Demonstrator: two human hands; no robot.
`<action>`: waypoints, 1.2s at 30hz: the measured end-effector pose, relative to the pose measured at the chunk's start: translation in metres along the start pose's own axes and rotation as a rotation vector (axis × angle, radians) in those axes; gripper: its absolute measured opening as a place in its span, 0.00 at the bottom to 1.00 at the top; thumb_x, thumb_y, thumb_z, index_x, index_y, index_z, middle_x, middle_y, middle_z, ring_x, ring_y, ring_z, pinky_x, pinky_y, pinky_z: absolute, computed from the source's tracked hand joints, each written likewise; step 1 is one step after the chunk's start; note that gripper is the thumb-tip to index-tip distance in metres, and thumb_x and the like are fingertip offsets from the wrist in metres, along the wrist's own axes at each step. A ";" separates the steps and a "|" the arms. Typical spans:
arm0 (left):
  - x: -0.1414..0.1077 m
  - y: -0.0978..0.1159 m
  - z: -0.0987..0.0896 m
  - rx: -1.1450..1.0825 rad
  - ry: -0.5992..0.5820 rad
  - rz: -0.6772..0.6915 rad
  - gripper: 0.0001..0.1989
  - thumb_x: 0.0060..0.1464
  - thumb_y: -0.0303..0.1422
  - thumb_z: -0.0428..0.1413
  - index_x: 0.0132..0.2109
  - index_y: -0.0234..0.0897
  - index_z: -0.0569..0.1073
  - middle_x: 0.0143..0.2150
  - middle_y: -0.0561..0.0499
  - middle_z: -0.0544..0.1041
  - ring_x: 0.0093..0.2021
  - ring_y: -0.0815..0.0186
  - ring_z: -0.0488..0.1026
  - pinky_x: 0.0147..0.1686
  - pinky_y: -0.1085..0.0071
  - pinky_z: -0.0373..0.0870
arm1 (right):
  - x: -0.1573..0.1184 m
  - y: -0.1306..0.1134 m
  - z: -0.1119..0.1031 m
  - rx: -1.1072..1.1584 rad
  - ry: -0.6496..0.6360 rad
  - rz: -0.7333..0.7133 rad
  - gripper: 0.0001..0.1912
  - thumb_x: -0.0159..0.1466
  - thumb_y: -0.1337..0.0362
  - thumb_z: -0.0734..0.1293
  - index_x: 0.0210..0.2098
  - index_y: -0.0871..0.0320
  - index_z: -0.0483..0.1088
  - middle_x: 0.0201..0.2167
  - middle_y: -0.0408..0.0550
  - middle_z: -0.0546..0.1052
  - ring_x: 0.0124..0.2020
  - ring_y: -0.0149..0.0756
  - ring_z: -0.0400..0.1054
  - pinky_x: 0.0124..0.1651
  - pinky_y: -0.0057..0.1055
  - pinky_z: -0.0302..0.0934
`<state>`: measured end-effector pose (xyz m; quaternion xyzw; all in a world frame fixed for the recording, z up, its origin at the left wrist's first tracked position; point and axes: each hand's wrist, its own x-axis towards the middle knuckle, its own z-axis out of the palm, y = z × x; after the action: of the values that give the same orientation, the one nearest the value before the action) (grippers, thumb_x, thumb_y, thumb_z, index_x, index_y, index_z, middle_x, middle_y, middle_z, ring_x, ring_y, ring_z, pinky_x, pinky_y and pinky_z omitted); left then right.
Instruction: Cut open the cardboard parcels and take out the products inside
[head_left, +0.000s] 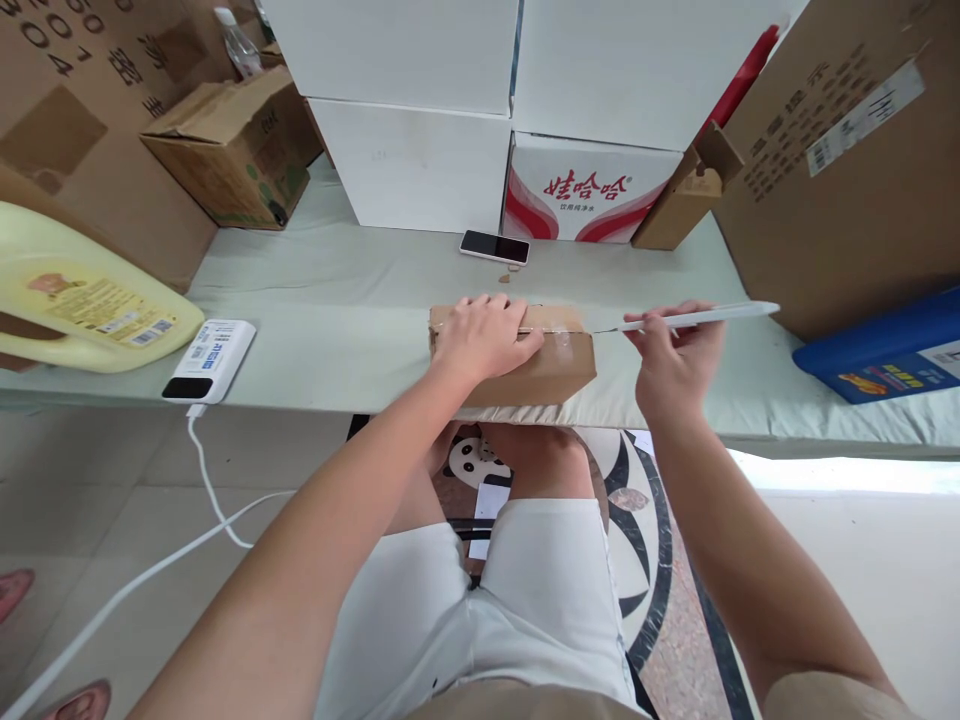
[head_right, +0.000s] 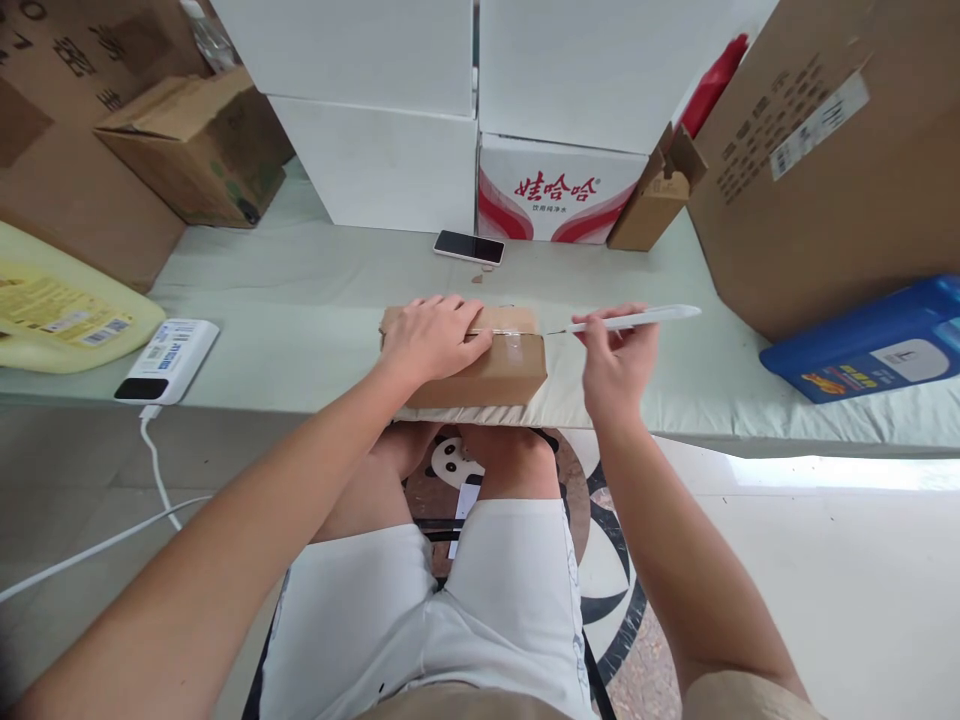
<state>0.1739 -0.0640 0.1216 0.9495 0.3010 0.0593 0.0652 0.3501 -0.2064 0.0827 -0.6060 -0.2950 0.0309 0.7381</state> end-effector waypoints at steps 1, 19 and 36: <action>0.001 0.000 0.000 0.000 -0.003 0.000 0.22 0.67 0.47 0.44 0.53 0.40 0.75 0.53 0.41 0.80 0.53 0.47 0.75 0.52 0.52 0.67 | 0.005 0.010 -0.013 -0.056 0.049 -0.025 0.16 0.63 0.56 0.68 0.42 0.50 0.56 0.39 0.38 0.70 0.43 0.31 0.76 0.48 0.37 0.73; 0.020 -0.010 -0.008 0.024 0.021 0.078 0.17 0.65 0.43 0.47 0.50 0.41 0.76 0.54 0.44 0.80 0.54 0.50 0.75 0.55 0.50 0.68 | -0.007 0.083 -0.077 -0.977 -0.307 0.084 0.27 0.64 0.64 0.57 0.61 0.60 0.71 0.52 0.64 0.75 0.56 0.53 0.68 0.59 0.52 0.60; -0.098 -0.024 0.010 -0.261 0.765 -0.160 0.07 0.57 0.38 0.55 0.39 0.41 0.73 0.40 0.45 0.76 0.43 0.55 0.74 0.47 0.57 0.70 | -0.096 -0.027 0.022 -0.455 -0.724 -0.739 0.07 0.70 0.61 0.65 0.36 0.53 0.73 0.45 0.47 0.82 0.53 0.40 0.73 0.65 0.42 0.59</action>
<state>0.0826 -0.1022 0.1005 0.8164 0.3663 0.4405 0.0729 0.2524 -0.2330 0.0711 -0.5570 -0.7213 -0.0881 0.4020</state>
